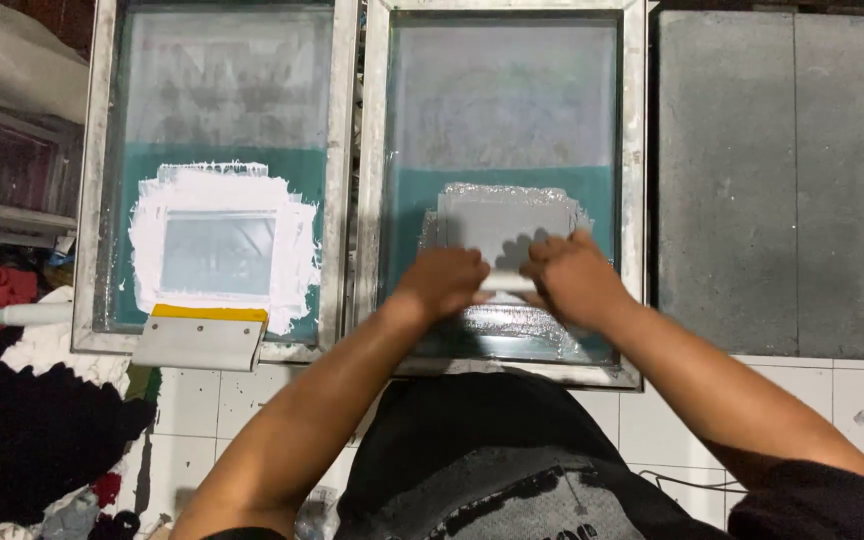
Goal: The person positions a black t-shirt on a printing table between two screen printing frames. They then use a squeegee to pull white ink across the mesh of the right-hand frame, applying the design onto the fabric.
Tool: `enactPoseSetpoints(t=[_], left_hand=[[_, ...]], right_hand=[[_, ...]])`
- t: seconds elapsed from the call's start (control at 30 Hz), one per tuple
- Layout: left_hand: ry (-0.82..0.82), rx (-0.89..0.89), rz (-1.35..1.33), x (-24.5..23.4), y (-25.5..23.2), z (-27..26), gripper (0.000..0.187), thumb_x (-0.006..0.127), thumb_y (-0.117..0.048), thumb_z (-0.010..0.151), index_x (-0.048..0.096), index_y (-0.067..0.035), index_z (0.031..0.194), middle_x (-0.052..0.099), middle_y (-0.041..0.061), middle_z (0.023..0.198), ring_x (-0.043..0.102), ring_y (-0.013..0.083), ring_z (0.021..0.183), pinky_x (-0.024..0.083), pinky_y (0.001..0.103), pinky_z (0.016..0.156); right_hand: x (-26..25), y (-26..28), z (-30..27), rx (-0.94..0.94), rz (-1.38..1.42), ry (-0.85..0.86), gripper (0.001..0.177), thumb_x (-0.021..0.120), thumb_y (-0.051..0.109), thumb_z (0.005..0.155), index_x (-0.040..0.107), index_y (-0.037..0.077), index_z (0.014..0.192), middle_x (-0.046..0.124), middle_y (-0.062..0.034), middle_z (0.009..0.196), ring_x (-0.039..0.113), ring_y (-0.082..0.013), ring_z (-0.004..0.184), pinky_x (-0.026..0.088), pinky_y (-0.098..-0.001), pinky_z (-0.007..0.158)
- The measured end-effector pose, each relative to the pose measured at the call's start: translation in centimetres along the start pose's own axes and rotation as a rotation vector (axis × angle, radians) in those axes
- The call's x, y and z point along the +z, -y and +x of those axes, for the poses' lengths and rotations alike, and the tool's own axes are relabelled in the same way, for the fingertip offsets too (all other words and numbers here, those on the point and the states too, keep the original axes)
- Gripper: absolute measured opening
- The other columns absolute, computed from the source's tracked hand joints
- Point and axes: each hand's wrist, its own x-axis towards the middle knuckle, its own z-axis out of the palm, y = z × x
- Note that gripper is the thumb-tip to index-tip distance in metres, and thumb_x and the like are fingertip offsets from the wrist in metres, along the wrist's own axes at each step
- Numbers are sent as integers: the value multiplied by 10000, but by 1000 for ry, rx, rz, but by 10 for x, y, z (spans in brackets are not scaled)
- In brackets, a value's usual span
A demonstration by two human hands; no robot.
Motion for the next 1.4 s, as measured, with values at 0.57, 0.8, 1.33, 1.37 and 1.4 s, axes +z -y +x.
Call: enactPoseSetpoints(t=[0.57, 0.8, 1.33, 1.37, 1.4], left_hand=[[-557, 50, 464, 136, 40, 4, 262, 789, -348, 719, 603, -192, 819, 569, 18, 823, 622, 242, 759, 507, 378, 602], [-483, 76, 339, 101, -20, -45, 125, 734, -185, 823, 619, -156, 786, 558, 47, 797, 625, 256, 755, 491, 353, 617], [-625, -16, 474, 82, 73, 69, 209, 817, -262, 736, 627, -182, 777, 581, 49, 830, 612, 283, 774, 455, 430, 661], [-555, -14, 440, 97, 72, 62, 234, 838, -270, 757, 650, -154, 838, 614, 68, 898, 644, 289, 837, 492, 426, 702], [-485, -13, 407, 112, 71, 55, 268, 859, -279, 779, 674, -126, 899, 646, 86, 966, 675, 296, 901, 530, 423, 743]], right_hand=[[97, 12, -1, -52, 9, -320, 300, 812, 320, 715, 713, 162, 950, 633, -29, 954, 563, -260, 929, 415, -413, 781], [63, 39, -40, -99, 103, -120, 198, 737, 328, 797, 680, 178, 913, 587, 5, 883, 563, -227, 890, 392, -404, 779], [66, -45, 49, 36, -91, -368, 282, 733, 492, 818, 683, 223, 885, 573, 33, 896, 559, -211, 889, 390, -400, 810], [69, -38, 44, 15, -94, -387, 251, 724, 446, 819, 663, 205, 857, 561, 14, 893, 553, -224, 874, 387, -404, 794], [71, -30, 38, -6, -96, -407, 224, 715, 399, 819, 643, 188, 829, 548, -4, 890, 546, -238, 859, 384, -409, 778]])
